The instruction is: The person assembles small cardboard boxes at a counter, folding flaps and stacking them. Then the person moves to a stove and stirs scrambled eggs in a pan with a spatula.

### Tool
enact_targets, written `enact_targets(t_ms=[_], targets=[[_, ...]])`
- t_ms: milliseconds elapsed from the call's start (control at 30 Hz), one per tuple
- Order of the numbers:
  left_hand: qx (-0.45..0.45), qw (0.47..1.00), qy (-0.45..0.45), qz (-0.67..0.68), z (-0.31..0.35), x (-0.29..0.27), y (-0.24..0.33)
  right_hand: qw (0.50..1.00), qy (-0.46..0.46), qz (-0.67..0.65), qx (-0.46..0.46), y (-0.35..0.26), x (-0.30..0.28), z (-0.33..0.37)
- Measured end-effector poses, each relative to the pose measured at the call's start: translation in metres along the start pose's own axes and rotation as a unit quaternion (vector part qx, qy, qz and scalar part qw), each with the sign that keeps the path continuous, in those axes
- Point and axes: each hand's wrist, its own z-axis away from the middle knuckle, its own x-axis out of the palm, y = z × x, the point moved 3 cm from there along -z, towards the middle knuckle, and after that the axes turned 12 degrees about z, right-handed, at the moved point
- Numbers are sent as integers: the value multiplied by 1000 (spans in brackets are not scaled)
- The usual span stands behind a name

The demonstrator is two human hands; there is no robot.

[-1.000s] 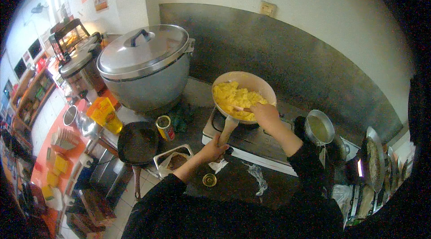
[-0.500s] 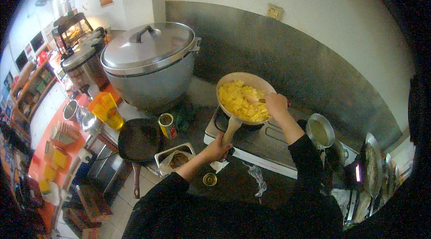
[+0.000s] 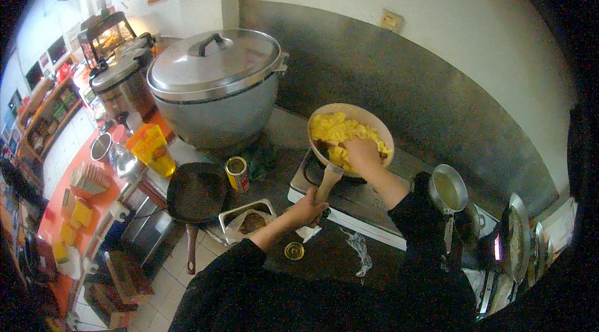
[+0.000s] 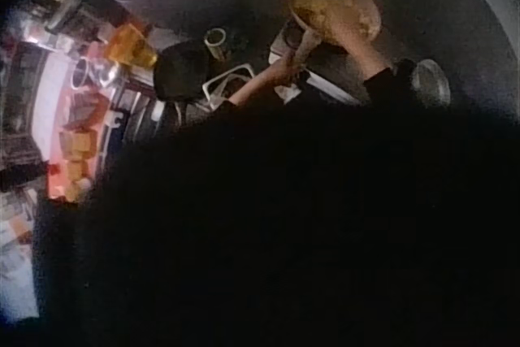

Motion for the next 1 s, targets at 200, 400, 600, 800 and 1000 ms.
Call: enact_targets(t_ms=[200,400,600,800,1000], targets=[[-80,996,-21,40,3,6,12,983,-108,-20,145,24,17,-7],[-11,1000,-6,0,-14,-6,-26,962,-125,-90,227,80,-4,-4],[-28,998,-2,-62,-11,-2,-16,965,-149,-33,213,102,-26,-19],[-109,989,-38,89,-3,0,2,986,66,-89,122,69,39,-11],[-99,995,-19,8,4,3,11,987,-128,97,25,88,-53,4]])
